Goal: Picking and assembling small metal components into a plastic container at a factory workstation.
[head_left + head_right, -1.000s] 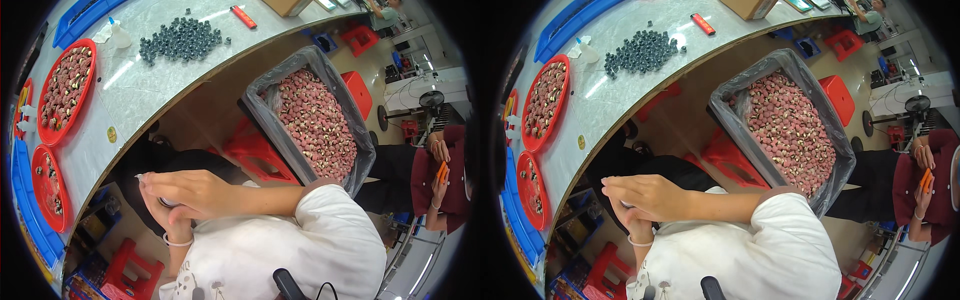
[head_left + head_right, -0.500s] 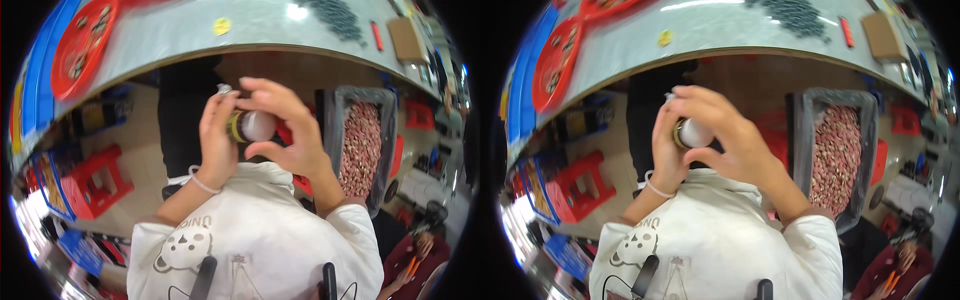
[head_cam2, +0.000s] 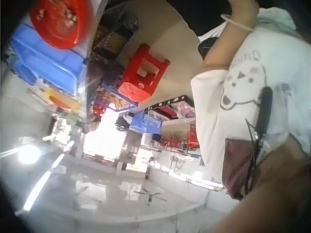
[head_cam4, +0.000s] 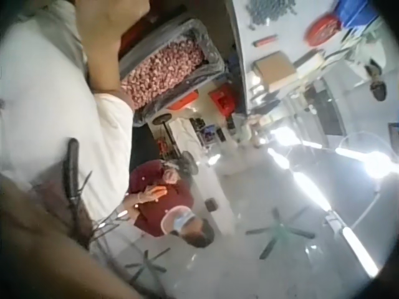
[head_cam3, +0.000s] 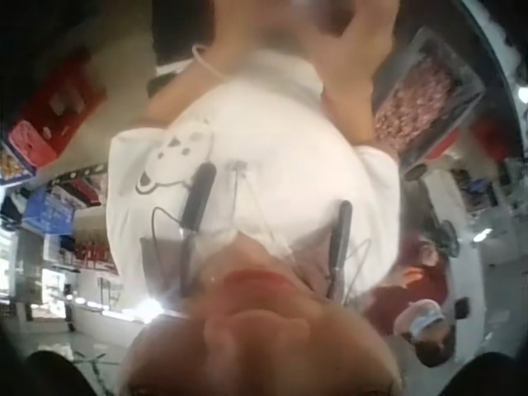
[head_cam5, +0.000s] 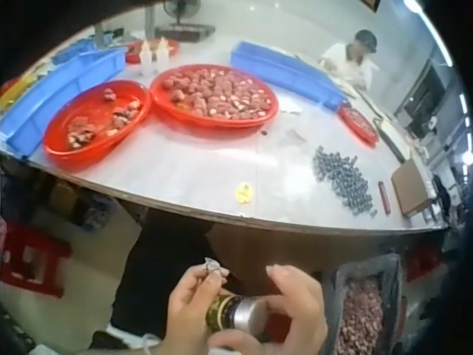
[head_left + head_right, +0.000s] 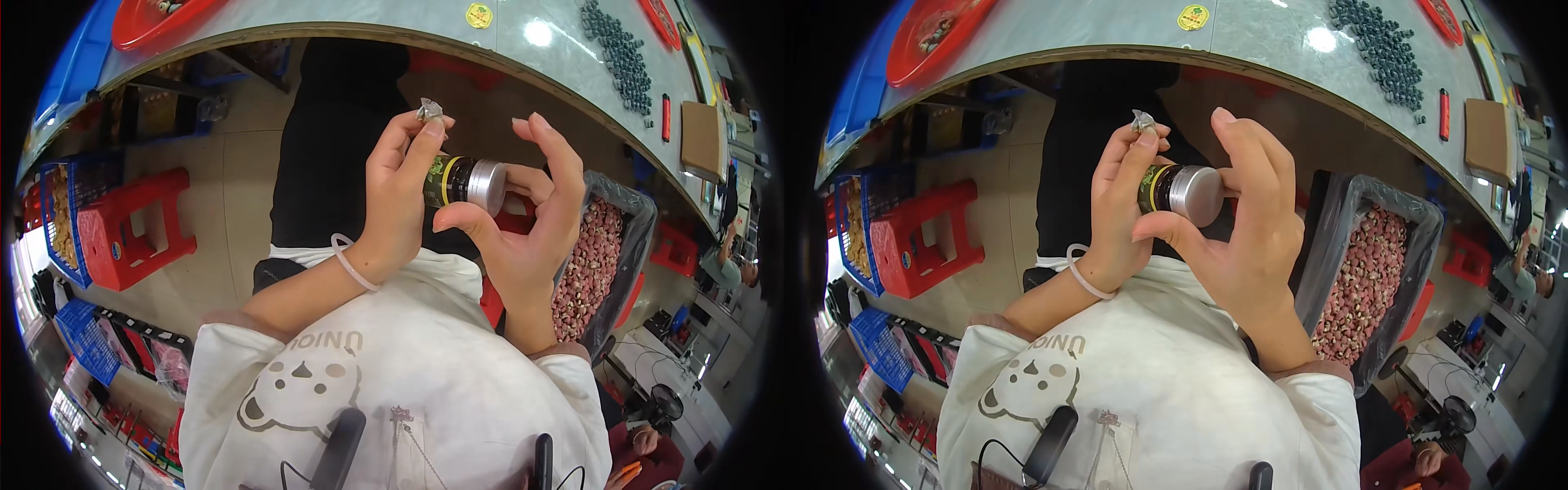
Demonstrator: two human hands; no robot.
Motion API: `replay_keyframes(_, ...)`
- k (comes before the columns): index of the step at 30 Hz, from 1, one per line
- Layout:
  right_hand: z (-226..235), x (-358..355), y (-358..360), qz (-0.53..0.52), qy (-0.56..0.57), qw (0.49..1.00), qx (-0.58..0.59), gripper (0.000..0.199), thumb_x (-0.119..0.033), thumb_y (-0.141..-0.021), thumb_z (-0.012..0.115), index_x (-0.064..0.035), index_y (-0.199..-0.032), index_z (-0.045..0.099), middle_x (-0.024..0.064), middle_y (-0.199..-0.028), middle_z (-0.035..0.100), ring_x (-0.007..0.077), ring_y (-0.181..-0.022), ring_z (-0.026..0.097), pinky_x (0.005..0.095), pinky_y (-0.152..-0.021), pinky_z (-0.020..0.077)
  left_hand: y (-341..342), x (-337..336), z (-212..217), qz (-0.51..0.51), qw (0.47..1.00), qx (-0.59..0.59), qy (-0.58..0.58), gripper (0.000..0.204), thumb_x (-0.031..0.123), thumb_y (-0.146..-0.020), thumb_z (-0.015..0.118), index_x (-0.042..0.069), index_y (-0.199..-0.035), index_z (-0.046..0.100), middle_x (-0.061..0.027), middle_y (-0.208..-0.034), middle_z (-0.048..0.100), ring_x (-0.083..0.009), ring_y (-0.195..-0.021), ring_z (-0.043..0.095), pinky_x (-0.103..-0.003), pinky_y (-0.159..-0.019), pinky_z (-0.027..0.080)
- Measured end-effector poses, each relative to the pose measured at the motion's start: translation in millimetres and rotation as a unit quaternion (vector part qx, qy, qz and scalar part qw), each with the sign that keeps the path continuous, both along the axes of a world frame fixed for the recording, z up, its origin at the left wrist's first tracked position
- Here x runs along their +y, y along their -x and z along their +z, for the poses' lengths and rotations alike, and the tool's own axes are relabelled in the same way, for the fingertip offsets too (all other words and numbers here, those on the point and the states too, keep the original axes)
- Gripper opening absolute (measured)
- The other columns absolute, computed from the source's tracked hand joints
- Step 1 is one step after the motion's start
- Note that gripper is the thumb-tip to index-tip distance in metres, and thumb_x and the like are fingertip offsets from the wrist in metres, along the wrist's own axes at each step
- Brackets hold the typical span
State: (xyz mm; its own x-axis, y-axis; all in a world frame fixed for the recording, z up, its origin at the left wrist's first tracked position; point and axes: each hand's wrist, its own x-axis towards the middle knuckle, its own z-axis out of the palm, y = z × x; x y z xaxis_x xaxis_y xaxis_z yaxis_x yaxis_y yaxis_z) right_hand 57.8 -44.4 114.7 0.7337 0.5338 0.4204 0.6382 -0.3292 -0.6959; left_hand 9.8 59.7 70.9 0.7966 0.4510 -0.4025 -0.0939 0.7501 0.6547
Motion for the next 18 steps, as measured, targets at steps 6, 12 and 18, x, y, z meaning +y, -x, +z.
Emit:
replay_keyframes(6, 1.9, -13.2, -16.9, 0.064, -0.045, 0.997, 0.016, 0.102, -0.060, -0.057, 0.070, 0.0019, -0.128, 0.031, 0.0199, -0.122, 0.046, 0.0259, -0.096, 0.059, 0.0341, -0.076, 0.0486, -0.1, 0.0, 1.0, -0.002, 0.999, -0.002, 0.032, 0.019, 0.022, -0.090, 0.055, 0.006, -0.100, 0.057, -0.0005, -0.099, 0.057, -0.0058, -0.090, 0.049, -0.020, -0.078, 0.040)
replay_keyframes(12, -11.8, -1.4, -15.9, 0.123, -0.102, 0.986, -0.041, 0.096, -0.055, -0.061, 0.071, -0.0019, -0.130, 0.031, 0.0244, -0.122, 0.042, 0.0270, -0.089, 0.061, 0.0336, -0.076, 0.0492, -0.8, -1.1, 4.3, -0.022, 0.998, -0.002, 0.060, 0.021, 0.025, -0.089, 0.057, 0.007, -0.100, 0.057, 0.0005, -0.093, 0.055, -0.0060, -0.087, 0.049, -0.020, -0.076, 0.041)
replay_keyframes(18, -15.9, 9.5, -12.9, 0.090, -0.149, 0.984, -0.033, 0.088, -0.046, -0.064, 0.075, 0.0005, -0.127, 0.034, 0.0210, -0.105, 0.053, 0.0200, -0.073, 0.061, 0.0260, -0.066, 0.0492, 0.0, -0.9, 7.8, -0.035, 0.995, 0.007, 0.095, 0.023, 0.025, -0.089, 0.057, 0.006, -0.100, 0.057, 0.0006, -0.088, 0.052, -0.0056, -0.080, 0.050, -0.020, -0.069, 0.042)
